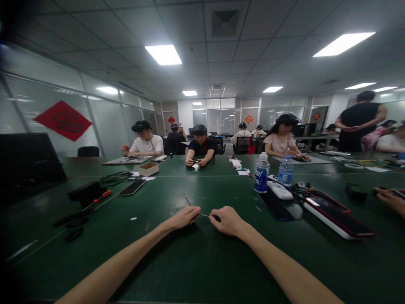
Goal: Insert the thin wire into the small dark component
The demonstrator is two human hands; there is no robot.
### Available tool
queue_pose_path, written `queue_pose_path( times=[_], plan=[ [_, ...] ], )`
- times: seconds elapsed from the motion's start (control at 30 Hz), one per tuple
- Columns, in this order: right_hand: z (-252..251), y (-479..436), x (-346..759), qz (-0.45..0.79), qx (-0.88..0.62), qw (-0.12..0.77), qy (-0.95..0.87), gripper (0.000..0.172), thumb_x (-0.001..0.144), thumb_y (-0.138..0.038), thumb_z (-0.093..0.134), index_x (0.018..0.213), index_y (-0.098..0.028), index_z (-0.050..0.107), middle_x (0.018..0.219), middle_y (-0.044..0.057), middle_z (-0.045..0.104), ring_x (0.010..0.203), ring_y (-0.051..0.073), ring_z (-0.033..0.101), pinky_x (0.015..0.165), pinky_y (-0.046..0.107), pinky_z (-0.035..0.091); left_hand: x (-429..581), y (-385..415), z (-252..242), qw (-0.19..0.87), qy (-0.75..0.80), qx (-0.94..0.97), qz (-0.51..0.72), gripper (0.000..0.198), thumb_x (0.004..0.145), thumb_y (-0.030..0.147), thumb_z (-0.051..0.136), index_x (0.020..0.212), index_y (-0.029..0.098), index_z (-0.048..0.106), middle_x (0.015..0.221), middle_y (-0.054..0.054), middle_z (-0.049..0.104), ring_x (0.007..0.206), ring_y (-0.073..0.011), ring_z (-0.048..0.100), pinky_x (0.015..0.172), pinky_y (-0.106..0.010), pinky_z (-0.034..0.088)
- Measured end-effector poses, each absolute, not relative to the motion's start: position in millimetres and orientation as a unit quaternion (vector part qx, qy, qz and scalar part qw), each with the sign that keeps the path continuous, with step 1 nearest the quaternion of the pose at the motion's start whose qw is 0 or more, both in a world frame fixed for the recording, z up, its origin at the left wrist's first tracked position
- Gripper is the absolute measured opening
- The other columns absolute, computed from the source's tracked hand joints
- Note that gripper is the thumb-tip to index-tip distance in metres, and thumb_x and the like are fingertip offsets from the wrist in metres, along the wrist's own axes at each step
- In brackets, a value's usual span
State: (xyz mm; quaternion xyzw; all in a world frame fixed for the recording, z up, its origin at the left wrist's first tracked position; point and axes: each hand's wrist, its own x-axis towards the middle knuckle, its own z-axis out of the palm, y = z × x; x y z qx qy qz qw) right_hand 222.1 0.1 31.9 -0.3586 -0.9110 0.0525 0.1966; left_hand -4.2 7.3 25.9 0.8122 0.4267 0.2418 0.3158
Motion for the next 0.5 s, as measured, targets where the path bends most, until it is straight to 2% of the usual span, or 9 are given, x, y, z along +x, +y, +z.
queue_pose_path(
  times=[0.17,0.3,0.5],
  plan=[
    [23,-3,209,0.104,-0.411,0.248,-0.871,0.037,0.092,-0.039,0.035,0.093,-0.02,0.066,0.079,0.003,0.067,0.063,0.013,0.059,0.063,0.024,0.041,1,16,13,0.293,0.446,0.782,0.323,0.054,0.088,0.055,0.013,0.071,0.017,0.046,0.06,0.002,0.045,0.057,-0.012,0.041,0.059,-0.024,0.033],
    [19,-7,202,0.138,-0.422,0.279,-0.851,0.038,0.093,-0.04,0.034,0.093,-0.019,0.066,0.083,0.003,0.067,0.067,0.014,0.06,0.062,0.023,0.042,3,20,9,0.282,0.463,0.77,0.337,0.056,0.088,0.055,0.011,0.067,0.017,0.046,0.057,0.001,0.044,0.057,-0.0124,0.041,0.059,-0.025,0.032],
    [25,-9,209,0.146,-0.396,0.249,-0.872,0.036,0.092,-0.039,0.036,0.094,-0.019,0.066,0.083,0.003,0.067,0.068,0.014,0.06,0.063,0.023,0.042,-2,14,17,0.301,0.426,0.797,0.305,0.052,0.088,0.056,0.017,0.071,0.017,0.047,0.059,0.003,0.044,0.057,-0.0112,0.04,0.058,-0.023,0.032]
  ],
)
